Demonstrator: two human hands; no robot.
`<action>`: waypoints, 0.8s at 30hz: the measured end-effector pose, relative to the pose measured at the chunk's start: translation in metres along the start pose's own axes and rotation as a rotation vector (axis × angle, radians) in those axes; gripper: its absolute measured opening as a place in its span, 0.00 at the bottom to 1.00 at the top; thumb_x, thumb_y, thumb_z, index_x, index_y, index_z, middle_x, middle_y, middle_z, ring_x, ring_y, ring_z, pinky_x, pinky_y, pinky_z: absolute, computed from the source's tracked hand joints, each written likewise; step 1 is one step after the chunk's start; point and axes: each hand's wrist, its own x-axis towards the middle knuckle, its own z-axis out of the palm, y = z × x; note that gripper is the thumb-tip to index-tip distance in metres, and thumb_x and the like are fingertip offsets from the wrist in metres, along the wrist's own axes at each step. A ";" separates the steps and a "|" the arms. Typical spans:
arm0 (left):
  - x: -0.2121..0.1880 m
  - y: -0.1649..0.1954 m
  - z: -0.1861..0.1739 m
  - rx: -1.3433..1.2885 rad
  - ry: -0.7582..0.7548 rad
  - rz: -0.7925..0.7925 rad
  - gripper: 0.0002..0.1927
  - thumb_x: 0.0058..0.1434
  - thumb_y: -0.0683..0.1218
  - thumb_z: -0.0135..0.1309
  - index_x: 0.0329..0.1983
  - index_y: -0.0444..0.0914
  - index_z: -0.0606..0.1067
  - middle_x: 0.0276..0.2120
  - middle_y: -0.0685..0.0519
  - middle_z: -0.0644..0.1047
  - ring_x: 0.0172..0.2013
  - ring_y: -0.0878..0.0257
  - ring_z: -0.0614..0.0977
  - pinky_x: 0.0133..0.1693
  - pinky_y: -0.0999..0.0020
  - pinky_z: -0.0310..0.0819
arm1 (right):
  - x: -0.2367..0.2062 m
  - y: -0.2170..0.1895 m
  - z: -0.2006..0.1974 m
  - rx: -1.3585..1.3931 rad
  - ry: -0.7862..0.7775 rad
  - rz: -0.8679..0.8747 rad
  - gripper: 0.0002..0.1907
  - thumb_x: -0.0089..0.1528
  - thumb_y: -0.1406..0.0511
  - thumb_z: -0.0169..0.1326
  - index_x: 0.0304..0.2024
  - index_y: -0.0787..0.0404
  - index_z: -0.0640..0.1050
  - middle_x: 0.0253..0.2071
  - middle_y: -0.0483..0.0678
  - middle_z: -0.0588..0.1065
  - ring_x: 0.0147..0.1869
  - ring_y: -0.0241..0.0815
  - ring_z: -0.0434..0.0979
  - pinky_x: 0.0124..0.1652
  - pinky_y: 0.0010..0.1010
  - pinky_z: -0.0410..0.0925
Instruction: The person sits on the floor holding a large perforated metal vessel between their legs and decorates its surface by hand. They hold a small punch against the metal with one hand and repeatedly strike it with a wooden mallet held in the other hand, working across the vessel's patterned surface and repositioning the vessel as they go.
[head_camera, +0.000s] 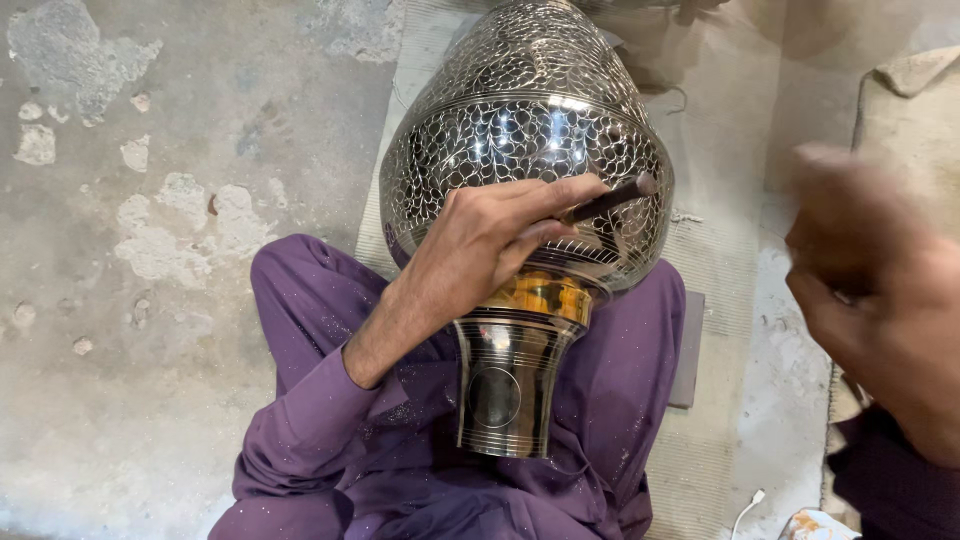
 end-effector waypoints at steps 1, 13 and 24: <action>-0.001 0.001 0.000 0.001 0.013 0.015 0.26 0.67 0.44 0.58 0.67 0.53 0.70 0.43 0.57 0.84 0.40 0.66 0.87 0.46 0.67 0.88 | 0.004 -0.002 -0.003 -0.078 -0.065 0.012 0.29 0.64 0.77 0.59 0.67 0.61 0.68 0.41 0.63 0.78 0.36 0.52 0.82 0.34 0.37 0.76; -0.007 0.013 -0.010 -0.096 0.071 0.001 0.25 0.68 0.42 0.56 0.68 0.48 0.71 0.50 0.52 0.84 0.44 0.63 0.88 0.50 0.66 0.88 | 0.019 -0.021 -0.015 -0.142 0.016 -0.070 0.33 0.60 0.78 0.57 0.69 0.65 0.70 0.42 0.63 0.76 0.35 0.52 0.79 0.36 0.40 0.76; -0.014 0.010 -0.009 -0.075 0.098 0.013 0.22 0.68 0.44 0.58 0.66 0.46 0.72 0.47 0.51 0.84 0.42 0.63 0.88 0.47 0.66 0.87 | 0.001 -0.013 -0.009 -0.026 -0.035 -0.032 0.32 0.59 0.77 0.59 0.66 0.66 0.70 0.42 0.58 0.78 0.39 0.45 0.80 0.38 0.35 0.75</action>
